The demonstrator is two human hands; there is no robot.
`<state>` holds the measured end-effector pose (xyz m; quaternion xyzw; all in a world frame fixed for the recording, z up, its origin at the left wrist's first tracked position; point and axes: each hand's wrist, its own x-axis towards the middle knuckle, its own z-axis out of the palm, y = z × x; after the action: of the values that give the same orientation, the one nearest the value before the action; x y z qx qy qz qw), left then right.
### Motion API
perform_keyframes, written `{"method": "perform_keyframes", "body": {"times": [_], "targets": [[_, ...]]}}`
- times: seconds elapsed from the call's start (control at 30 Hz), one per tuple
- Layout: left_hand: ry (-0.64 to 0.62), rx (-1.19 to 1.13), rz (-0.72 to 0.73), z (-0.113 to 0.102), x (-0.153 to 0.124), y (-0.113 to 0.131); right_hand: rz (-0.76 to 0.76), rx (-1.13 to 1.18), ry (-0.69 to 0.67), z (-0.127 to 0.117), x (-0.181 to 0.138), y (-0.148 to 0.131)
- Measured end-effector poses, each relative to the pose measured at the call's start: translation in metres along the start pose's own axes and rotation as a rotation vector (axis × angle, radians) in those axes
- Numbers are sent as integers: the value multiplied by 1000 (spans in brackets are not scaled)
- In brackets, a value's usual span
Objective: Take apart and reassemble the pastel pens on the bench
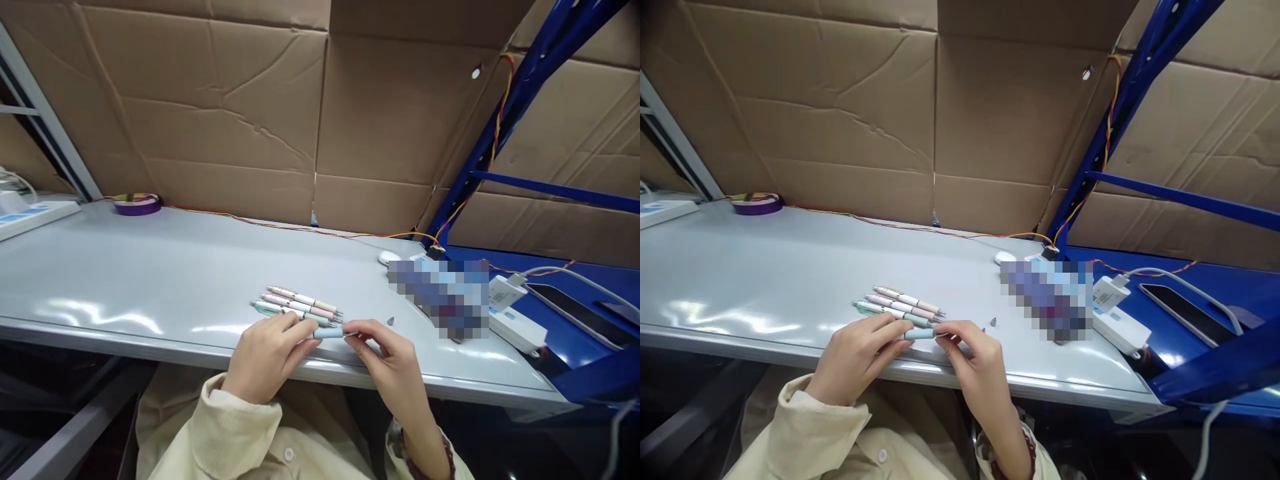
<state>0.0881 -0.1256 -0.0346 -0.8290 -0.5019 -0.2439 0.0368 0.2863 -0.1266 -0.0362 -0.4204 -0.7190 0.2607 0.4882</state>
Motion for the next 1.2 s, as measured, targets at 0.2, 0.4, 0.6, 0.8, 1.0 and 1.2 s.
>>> {"method": "perform_keyframes", "body": {"times": [0.2,0.4,0.6,0.8,1.0,1.2], "targets": [[7,-1,6,0,0,-1,45,12,7,0,0,1],[-12,-24,14,-1,-2,-2,32,-146,-45,1,3,-1],[-61,-58,-16,-2,-2,-4,-17,-160,-83,3,4,-3],[-88,-101,-59,-4,-2,-5,53,2,-103,0,3,-2],[-72,-125,-62,-6,-1,-3,17,-137,-128,1,3,-1],[-47,-98,-52,-5,-2,-1,60,-25,-119,0,3,-4]]}}
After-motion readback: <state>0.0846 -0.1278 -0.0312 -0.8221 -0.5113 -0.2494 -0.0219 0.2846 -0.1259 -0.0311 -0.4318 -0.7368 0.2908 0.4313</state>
